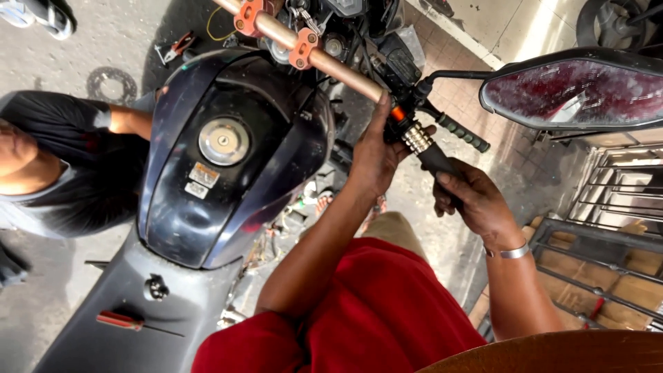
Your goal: Adjusting and testing the throttle assembly and handlebar controls on a motorcycle.
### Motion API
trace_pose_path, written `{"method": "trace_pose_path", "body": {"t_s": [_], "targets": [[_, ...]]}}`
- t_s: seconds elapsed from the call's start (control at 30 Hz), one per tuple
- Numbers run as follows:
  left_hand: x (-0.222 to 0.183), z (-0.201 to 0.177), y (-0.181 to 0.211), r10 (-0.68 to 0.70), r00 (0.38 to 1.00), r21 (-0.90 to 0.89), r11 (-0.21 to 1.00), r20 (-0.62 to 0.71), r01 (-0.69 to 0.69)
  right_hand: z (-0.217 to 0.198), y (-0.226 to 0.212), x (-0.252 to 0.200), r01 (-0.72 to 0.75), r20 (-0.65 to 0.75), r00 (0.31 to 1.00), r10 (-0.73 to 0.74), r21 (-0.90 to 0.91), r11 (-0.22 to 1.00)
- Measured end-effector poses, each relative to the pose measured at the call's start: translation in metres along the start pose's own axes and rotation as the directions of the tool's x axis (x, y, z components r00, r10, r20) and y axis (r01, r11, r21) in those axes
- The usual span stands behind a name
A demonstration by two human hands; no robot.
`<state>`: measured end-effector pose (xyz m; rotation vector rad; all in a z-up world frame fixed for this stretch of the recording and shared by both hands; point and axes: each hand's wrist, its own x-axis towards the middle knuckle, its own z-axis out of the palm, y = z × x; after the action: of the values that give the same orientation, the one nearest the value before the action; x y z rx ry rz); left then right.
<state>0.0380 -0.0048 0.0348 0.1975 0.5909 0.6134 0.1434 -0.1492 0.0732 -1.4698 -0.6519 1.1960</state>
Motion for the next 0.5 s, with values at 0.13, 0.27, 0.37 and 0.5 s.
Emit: {"method": "trace_pose_path", "body": {"t_s": [0.13, 0.27, 0.37, 0.5], "targets": [[-0.003, 0.006, 0.002, 0.011, 1.000, 0.001, 1.000, -0.004, -0.011, -0.003, 0.003, 0.001, -0.013, -0.024, 1.000, 0.013, 0.012, 1.000], [-0.009, 0.015, 0.008, 0.018, 1.000, -0.025, 1.000, 0.012, -0.018, -0.001, -0.004, 0.002, 0.050, -0.081, 0.993, -0.081, -0.331, 0.942], [-0.015, 0.019, 0.009, 0.004, 1.000, -0.031, 1.000, 0.005, -0.004, 0.004, -0.007, 0.001, 0.022, -0.055, 0.998, -0.030, -0.140, 0.990], [-0.019, 0.022, 0.013, 0.007, 1.000, -0.054, 0.999, -0.005, -0.007, 0.004, -0.005, 0.004, -0.064, 0.035, 0.998, 0.060, 0.147, 0.987]]}}
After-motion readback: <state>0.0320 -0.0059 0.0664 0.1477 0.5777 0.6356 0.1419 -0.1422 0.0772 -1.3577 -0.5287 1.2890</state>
